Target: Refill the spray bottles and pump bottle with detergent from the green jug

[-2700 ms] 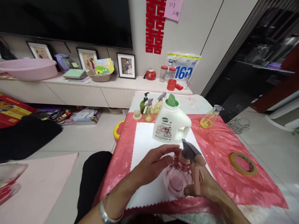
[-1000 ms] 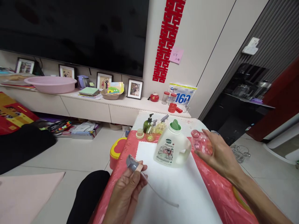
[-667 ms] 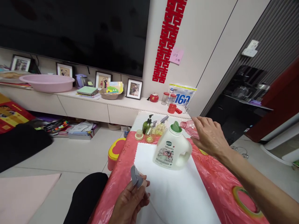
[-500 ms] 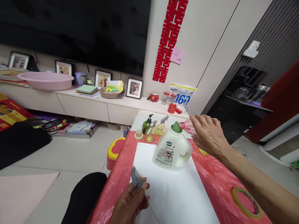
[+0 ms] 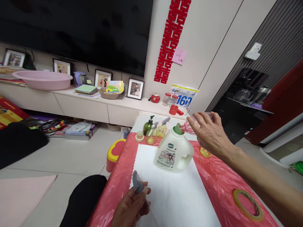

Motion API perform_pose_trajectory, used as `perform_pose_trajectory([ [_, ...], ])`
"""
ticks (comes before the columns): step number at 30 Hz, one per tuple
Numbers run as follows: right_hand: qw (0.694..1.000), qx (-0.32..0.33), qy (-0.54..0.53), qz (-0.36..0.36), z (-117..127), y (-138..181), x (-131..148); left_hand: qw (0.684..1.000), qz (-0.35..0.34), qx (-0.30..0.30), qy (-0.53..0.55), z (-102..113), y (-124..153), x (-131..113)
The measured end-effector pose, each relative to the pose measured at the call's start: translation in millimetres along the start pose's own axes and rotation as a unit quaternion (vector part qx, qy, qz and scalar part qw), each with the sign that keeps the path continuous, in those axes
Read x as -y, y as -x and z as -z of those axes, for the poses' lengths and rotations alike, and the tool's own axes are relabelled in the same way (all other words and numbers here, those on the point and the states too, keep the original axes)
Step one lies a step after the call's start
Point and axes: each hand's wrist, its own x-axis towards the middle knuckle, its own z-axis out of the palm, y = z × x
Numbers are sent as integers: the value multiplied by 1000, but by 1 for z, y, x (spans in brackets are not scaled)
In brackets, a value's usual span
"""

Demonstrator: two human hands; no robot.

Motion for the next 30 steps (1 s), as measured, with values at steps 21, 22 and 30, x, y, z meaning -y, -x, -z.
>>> perform_pose_trajectory([
  [21,990,-81,68,93,21,-17,-4,1000,5,6,-23,4,-3,1],
  [22,990,-82,68,94,21,-18,-4,1000,5,4,-21,4,-2,1],
  [30,982,-104,118,108,25,-19,-1,1000,11,-4,4,3,-1,2],
])
